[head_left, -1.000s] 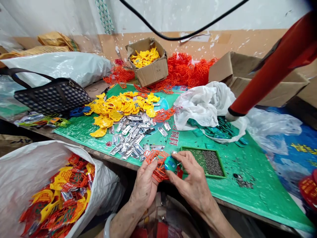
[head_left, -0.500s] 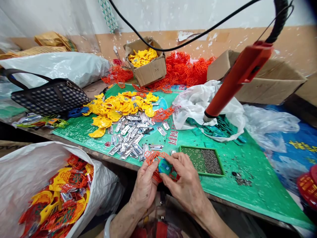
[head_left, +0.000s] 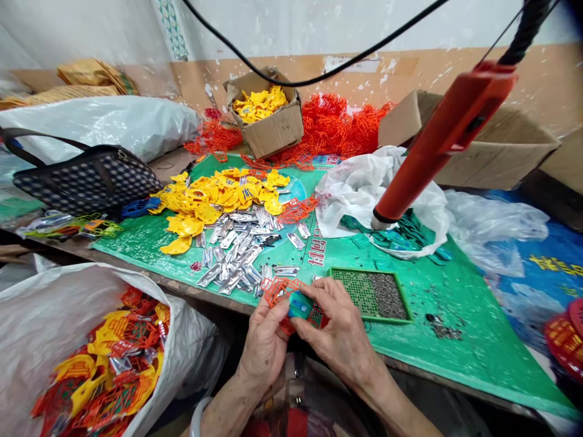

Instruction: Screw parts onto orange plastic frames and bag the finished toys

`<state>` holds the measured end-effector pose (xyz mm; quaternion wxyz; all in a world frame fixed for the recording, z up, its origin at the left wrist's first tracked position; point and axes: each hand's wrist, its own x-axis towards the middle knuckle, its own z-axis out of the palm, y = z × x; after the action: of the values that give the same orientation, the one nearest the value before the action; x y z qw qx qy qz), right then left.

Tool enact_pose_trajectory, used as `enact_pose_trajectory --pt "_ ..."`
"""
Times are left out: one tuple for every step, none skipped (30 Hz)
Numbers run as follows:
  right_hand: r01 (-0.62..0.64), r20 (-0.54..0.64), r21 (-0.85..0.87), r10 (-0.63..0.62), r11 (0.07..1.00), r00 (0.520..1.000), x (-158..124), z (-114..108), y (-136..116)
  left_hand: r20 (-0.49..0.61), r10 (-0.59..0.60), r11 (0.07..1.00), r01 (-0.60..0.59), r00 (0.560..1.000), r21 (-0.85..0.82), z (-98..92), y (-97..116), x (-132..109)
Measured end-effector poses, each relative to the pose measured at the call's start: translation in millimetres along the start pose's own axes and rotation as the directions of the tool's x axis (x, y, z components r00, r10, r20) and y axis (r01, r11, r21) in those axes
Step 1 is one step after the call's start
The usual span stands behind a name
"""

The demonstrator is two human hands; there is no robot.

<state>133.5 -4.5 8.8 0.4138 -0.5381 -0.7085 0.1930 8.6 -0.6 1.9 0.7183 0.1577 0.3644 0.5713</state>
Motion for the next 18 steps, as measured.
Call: enact_pose_trajectory --pt "0.005 -0.008 -0.007 -0.005 1.000 1.000 -1.4 1.5 -0.7 0.007 0.004 1.000 -0.004 1.000 0.017 -0.9 -0.5 -0.3" --pt "0.012 -0.016 -0.015 -0.013 1.000 1.000 -2.8 3.0 -1.5 0.016 0.006 0.999 -0.007 1.000 0.039 -1.7 -0.9 -0.5" --pt "0.021 -0.025 -0.021 -0.022 1.000 0.999 -4.2 4.6 -2.1 0.024 0.008 0.998 -0.009 1.000 0.062 -2.6 -1.2 -0.5" --pt "0.031 -0.032 -0.028 -0.032 0.999 0.999 -5.4 6.1 -2.8 0.029 0.009 0.996 -0.011 1.000 0.084 -3.4 -1.4 -0.4" --pt "0.039 -0.038 -0.033 -0.040 0.999 0.999 -6.5 7.5 -3.3 0.033 0.010 0.995 -0.013 0.999 0.101 -4.0 -1.3 -0.2" --pt "0.044 -0.042 -0.037 -0.045 0.998 0.998 -7.2 8.7 -3.8 0.036 0.012 0.993 -0.016 0.999 0.114 -4.5 -1.0 0.1" --pt "0.046 -0.043 -0.040 -0.048 0.998 0.998 -7.8 9.7 -4.3 0.040 0.010 0.992 -0.015 0.999 0.124 -4.9 -0.6 0.5" --pt "0.048 -0.040 -0.038 -0.049 0.998 0.998 -8.1 10.5 -4.7 0.043 0.008 0.991 -0.014 0.999 0.131 -5.1 -0.1 0.9" --pt "0.047 -0.033 -0.031 -0.048 0.998 0.998 -8.4 11.1 -5.2 0.045 0.006 0.991 -0.012 0.999 0.134 -5.2 0.5 1.3" --pt "0.043 -0.032 -0.016 -0.044 0.999 0.999 -8.6 11.6 -5.6 0.047 0.005 0.991 -0.011 0.999 0.136 -5.2 1.1 1.7" --pt "0.041 -0.041 0.007 -0.041 0.999 0.998 -8.9 12.1 -6.0 0.048 0.004 0.990 -0.011 0.999 0.139 -5.1 1.7 2.0" --pt "0.042 -0.064 0.037 -0.040 0.998 0.997 -9.4 12.8 -6.3 0.051 0.005 0.990 -0.013 0.999 0.141 -5.0 2.2 2.4" --pt "0.049 -0.101 0.066 -0.042 0.997 0.994 -10.0 13.7 -6.4 0.056 0.007 0.989 -0.015 0.998 0.145 -5.0 2.6 2.8" --pt "0.061 -0.148 0.088 -0.048 0.994 0.988 -10.7 14.7 -6.3 0.061 0.011 0.989 -0.020 0.998 0.148 -5.0 2.9 3.2" --pt "0.076 -0.193 0.098 -0.055 0.992 0.980 -11.6 15.9 -6.0 0.066 0.014 0.989 -0.024 0.998 0.149 -5.0 3.0 3.7" --pt "0.088 -0.229 0.099 -0.064 0.991 0.971 -12.5 17.2 -5.5 0.070 0.016 0.989 -0.026 0.997 0.148 -5.1 3.1 4.1" --pt "0.095 -0.247 0.094 -0.069 0.991 0.967 -13.4 18.4 -4.8 0.069 0.016 0.989 -0.026 0.997 0.145 -5.2 3.0 4.4" --pt "0.095 -0.254 0.090 -0.069 0.991 0.965 -14.2 19.6 -4.0 0.066 0.014 0.990 -0.023 0.998 0.137 -5.3 2.9 4.7"
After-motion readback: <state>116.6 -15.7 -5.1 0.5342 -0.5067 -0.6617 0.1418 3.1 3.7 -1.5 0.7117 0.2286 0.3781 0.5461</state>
